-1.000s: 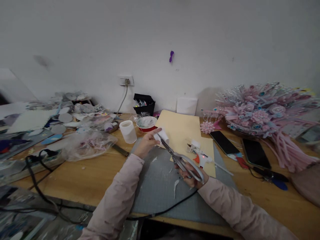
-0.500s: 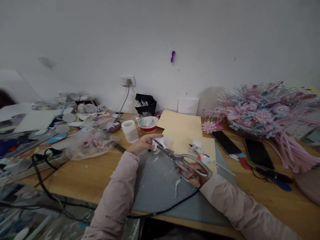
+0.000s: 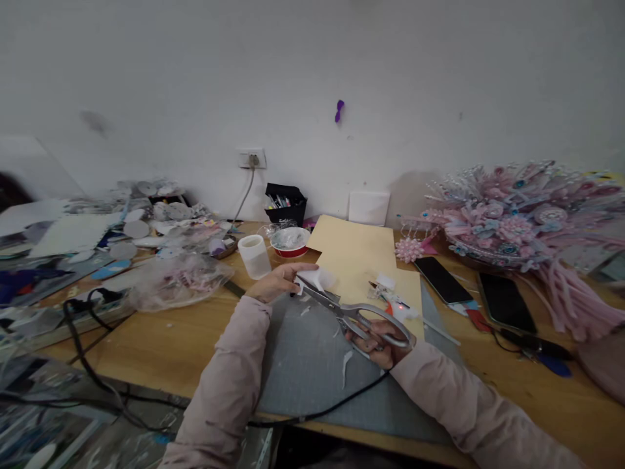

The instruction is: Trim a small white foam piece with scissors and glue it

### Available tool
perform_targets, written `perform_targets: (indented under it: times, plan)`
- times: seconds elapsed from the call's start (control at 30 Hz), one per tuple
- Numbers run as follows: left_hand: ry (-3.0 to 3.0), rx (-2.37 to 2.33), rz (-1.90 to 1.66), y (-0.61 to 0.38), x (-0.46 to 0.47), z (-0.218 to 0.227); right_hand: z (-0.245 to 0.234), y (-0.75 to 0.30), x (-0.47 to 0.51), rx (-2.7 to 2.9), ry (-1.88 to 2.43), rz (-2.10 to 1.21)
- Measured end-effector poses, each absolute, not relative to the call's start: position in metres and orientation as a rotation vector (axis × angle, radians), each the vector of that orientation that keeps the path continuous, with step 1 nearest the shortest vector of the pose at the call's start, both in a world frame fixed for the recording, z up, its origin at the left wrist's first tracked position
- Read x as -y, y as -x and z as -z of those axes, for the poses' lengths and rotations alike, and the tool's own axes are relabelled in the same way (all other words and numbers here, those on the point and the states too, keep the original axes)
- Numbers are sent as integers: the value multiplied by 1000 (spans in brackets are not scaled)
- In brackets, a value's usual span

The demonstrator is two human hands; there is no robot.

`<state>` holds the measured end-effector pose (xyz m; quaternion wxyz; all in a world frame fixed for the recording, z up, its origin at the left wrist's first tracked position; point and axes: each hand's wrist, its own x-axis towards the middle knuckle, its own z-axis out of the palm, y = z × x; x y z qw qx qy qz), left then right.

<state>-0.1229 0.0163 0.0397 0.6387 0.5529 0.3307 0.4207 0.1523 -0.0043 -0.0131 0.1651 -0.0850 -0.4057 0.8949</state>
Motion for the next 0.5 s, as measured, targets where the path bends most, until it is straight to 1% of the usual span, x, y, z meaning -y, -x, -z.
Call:
perform_targets:
  times: [0.23, 0.5]
  plan:
    - [-1295, -763, -928, 123, -15, -40, 15, -154, 5, 1029, 237, -2694]
    - [-1340, -774, -802, 128, -21, -34, 15, -151, 8, 1139, 189, -2613]
